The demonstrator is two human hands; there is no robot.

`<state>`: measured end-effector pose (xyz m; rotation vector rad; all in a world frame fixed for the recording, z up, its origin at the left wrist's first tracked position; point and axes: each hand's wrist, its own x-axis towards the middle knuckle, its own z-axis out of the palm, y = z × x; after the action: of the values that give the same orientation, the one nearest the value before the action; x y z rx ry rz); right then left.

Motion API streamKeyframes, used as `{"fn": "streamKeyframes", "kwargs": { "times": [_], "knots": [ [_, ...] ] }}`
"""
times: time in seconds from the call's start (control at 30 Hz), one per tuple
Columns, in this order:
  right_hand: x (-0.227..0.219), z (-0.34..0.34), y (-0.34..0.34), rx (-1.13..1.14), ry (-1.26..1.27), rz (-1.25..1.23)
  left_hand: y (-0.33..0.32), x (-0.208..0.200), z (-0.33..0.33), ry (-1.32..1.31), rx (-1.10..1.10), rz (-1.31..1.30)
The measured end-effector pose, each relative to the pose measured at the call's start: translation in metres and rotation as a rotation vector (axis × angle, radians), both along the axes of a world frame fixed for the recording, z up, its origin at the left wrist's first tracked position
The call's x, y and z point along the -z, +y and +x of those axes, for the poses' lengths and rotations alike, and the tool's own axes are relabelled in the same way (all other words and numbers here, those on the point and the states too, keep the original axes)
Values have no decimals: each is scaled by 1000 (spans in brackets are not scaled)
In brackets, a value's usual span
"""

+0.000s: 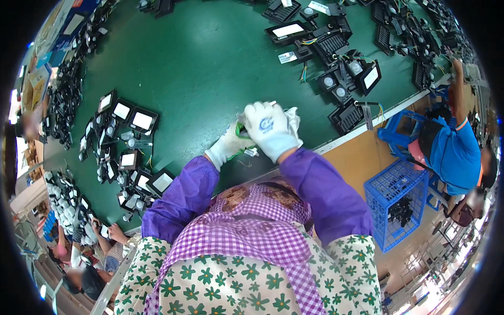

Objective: The worker is assembling small LED light units, attaching covers and components on a factory line.

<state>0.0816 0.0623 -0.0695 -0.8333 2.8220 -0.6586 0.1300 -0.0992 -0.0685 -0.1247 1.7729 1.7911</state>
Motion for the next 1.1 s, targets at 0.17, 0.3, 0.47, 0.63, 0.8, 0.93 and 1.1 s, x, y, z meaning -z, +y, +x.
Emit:
{"fn": "streamKeyframes", "kwargs": {
  "times": [0.17, 0.3, 0.47, 0.63, 0.8, 0.93, 1.1],
  "knots": [
    [-44, -39, 13, 220, 43, 95, 3, -3, 5, -78, -181, 315],
    [-57, -22, -14, 47, -109, 287, -3, -2, 0, -28, -68, 25],
    [-41, -42, 16, 292, -61, 50, 2, -7, 3, -71, -168, 289],
    [-58, -26, -15, -19, -79, 225, -1, -2, 1, -9, -91, 69],
    [-33, -47, -16, 170, 92, 56, 9, 1, 3, -75, -180, 214],
    [-31, 33, 13, 282, 267, -40, 14, 1, 9, 67, -213, 110],
    [-33, 25, 42, 424, -62, 7, 10, -18, 2, -45, -177, 215]
  ]
}}
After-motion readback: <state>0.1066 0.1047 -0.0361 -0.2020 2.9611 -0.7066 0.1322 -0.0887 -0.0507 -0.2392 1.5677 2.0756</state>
